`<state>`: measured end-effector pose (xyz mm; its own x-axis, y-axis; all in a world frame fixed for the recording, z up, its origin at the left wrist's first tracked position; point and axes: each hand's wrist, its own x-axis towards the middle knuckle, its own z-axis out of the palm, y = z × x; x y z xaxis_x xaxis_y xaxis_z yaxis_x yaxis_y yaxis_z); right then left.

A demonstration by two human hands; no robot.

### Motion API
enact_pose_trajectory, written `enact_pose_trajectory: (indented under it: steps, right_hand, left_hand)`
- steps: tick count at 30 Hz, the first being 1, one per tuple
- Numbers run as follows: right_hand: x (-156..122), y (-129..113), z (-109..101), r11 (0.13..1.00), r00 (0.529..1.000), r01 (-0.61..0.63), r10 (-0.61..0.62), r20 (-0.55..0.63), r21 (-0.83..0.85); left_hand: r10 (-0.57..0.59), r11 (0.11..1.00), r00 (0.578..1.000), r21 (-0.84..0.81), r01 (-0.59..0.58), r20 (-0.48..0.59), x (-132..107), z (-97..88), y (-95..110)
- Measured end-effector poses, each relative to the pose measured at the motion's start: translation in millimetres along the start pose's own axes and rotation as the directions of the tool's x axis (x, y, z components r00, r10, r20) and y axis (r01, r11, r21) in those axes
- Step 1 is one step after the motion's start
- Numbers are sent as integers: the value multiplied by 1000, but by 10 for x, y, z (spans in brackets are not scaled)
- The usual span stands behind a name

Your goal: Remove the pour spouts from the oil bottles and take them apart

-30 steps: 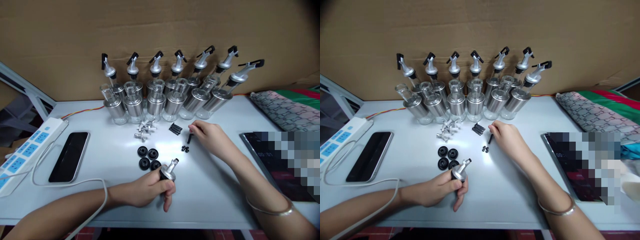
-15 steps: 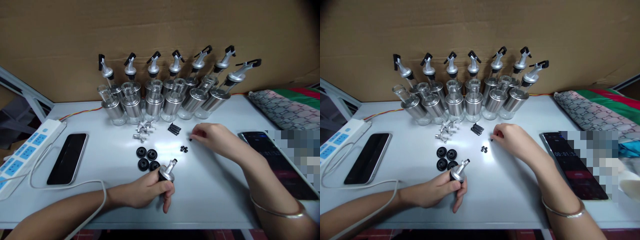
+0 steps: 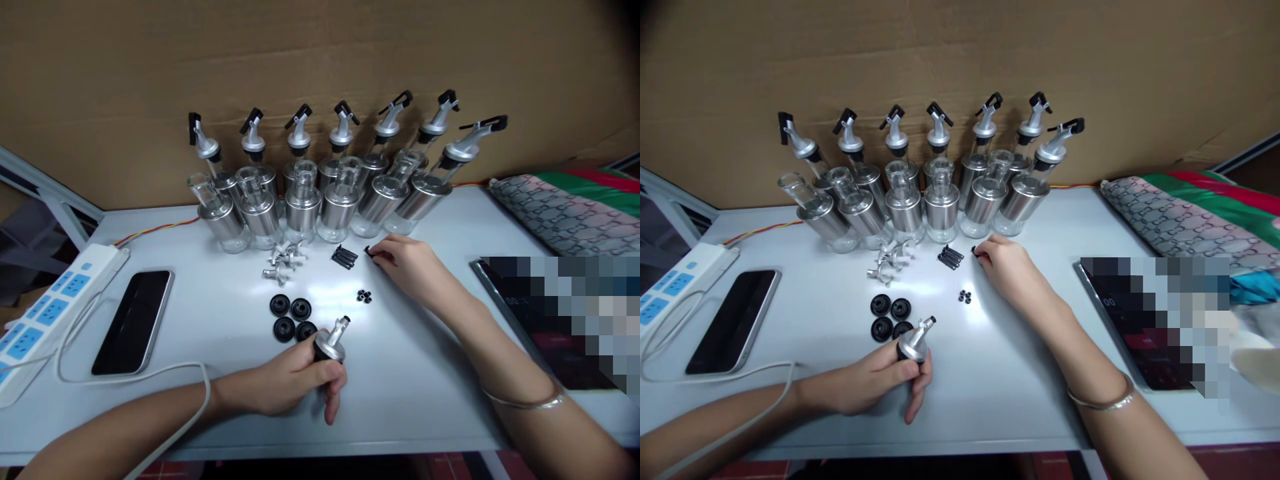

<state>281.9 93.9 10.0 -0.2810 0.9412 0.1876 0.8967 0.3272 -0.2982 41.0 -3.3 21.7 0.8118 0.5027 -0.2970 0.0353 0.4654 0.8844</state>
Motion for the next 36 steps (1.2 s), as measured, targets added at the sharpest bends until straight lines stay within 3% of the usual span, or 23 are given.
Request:
enact_pose_trajectory:
  steps: [3, 6, 13, 27, 36]
  right_hand:
    - [14, -44, 56, 999, 998, 31, -29, -61, 32]
    - [17, -73, 81, 996, 996, 77, -75, -51, 47]
    - [25, -75, 52, 946, 954, 300, -299, -30, 124]
    - [1, -122, 54, 918, 923, 382, -384, 1, 110]
    - [-17, -155, -3, 921, 925, 371, -378, 38, 119]
  left_hand:
    - [15, 1000, 1000, -18, -15, 4, -1, -5, -21]
    - [27, 999, 1000, -20, -27, -6, 1, -1, -21]
    - [32, 999, 999, -17, -32, -13, 1, 11, -19]
    - [42, 999, 999, -17, -42, -5, -3, -3, -41]
    - [42, 999, 999, -22, -42, -7, -5, -3, -45]
